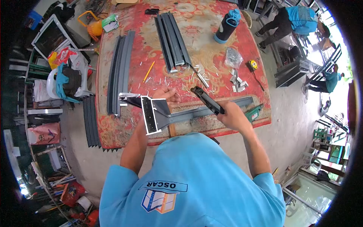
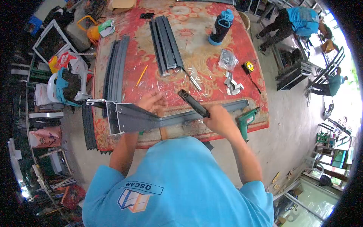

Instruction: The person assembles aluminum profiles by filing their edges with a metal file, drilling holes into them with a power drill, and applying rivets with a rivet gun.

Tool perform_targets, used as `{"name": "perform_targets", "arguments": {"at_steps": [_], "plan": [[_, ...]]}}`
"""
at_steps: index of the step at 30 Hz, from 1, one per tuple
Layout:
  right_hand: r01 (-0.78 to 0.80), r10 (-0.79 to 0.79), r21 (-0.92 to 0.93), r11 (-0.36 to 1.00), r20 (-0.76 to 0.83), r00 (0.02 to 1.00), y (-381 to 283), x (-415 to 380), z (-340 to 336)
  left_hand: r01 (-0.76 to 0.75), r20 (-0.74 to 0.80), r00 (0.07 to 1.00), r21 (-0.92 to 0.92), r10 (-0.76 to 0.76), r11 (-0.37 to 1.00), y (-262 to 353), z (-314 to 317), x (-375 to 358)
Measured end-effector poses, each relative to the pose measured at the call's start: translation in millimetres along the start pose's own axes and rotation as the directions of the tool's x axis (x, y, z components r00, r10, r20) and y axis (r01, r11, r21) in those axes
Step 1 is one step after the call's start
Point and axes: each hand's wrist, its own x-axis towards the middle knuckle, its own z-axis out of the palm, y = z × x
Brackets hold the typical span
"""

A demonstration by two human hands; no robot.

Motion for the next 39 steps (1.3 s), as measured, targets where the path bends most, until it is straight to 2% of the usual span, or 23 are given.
{"name": "perform_targets", "arguments": {"at_steps": [1,2,4,8,9,10,11,13,17,19,23,24,25,26,27,29,30,32,35,39], "plan": [[0.033,-0.027,0.064,0.997,-0.092,0.995,-1,-1,5,-0.002,0.007,1.000,0.004,0.002,1.000,-2,-3,3],[0.031,-0.025,0.064,0.997,-0.094,0.995,4,2,15,-0.005,0.025,1.000,0.027,0.004,1.000,-6,-10,9],[-0.058,0.051,-0.132,0.990,-0.057,0.997,18,4,35,0.010,0.006,1.000,0.032,-0.011,0.999,-6,-8,6],[-0.004,-0.001,-0.191,0.982,-0.024,1.000,5,-2,18,0.000,-0.049,0.999,0.110,0.005,0.994,-1,1,-2],[-0.087,0.078,-0.091,0.992,-0.097,0.992,-7,-4,19,-0.028,-0.048,0.998,0.138,0.035,0.990,2,5,-6],[-0.166,0.166,0.015,0.986,-0.160,0.973,-13,-7,20,-0.047,-0.028,0.998,0.086,0.049,0.995,2,5,-6],[-0.169,0.169,0.013,0.986,-0.160,0.973,-9,-9,20,-0.046,-0.026,0.999,0.084,0.048,0.995,2,6,-6],[-0.167,0.171,-0.069,0.984,0.062,0.983,0,-8,16,-0.004,-0.045,0.999,0.165,0.011,0.986,5,7,-5],[-0.135,0.144,-0.106,0.985,0.077,0.987,-10,-21,10,0.091,-0.073,0.994,0.200,-0.078,0.975,11,10,-9],[-0.162,0.163,0.007,0.987,-0.021,0.986,-11,-22,14,0.135,-0.107,0.988,0.216,-0.114,0.967,15,12,-12],[-0.163,0.162,-0.050,0.985,-0.016,0.987,-23,-23,13,0.036,-0.032,0.999,0.151,-0.032,0.988,6,2,0],[-0.040,0.039,-0.003,0.999,-0.163,0.986,-25,-25,20,0.001,0.006,1.000,0.127,-0.002,0.992,7,0,2],[0.088,-0.076,0.024,0.996,-0.317,0.945,-24,-25,25,-0.005,0.009,1.000,0.129,0.004,0.992,13,0,5],[-0.075,0.042,-0.157,0.985,-0.203,0.978,-8,-22,36,0.006,-0.008,1.000,0.183,-0.004,0.983,15,0,7],[-0.079,0.045,-0.158,0.984,-0.206,0.978,-8,-23,27,0.016,-0.027,1.000,0.236,-0.010,0.972,17,1,8],[-0.073,0.074,-0.270,0.960,-0.009,0.997,-20,-25,2,0.049,-0.053,0.998,0.194,-0.039,0.980,30,15,-8],[-0.077,0.079,-0.266,0.961,-0.005,0.997,-32,-30,-5,0.046,-0.033,0.999,0.203,-0.041,0.978,29,15,-10],[-0.197,0.193,-0.278,0.940,-0.042,0.980,-52,-31,-21,0.030,-0.011,1.000,0.207,-0.028,0.978,30,13,-5],[-0.219,0.209,-0.332,0.917,-0.065,0.976,-22,-23,6,-0.053,0.057,0.997,0.222,0.042,0.973,22,9,-1],[-0.103,0.103,-0.210,0.972,-0.013,0.995,-22,-27,-1,-0.122,0.055,0.992,0.099,0.117,0.988,25,13,-2]]}}
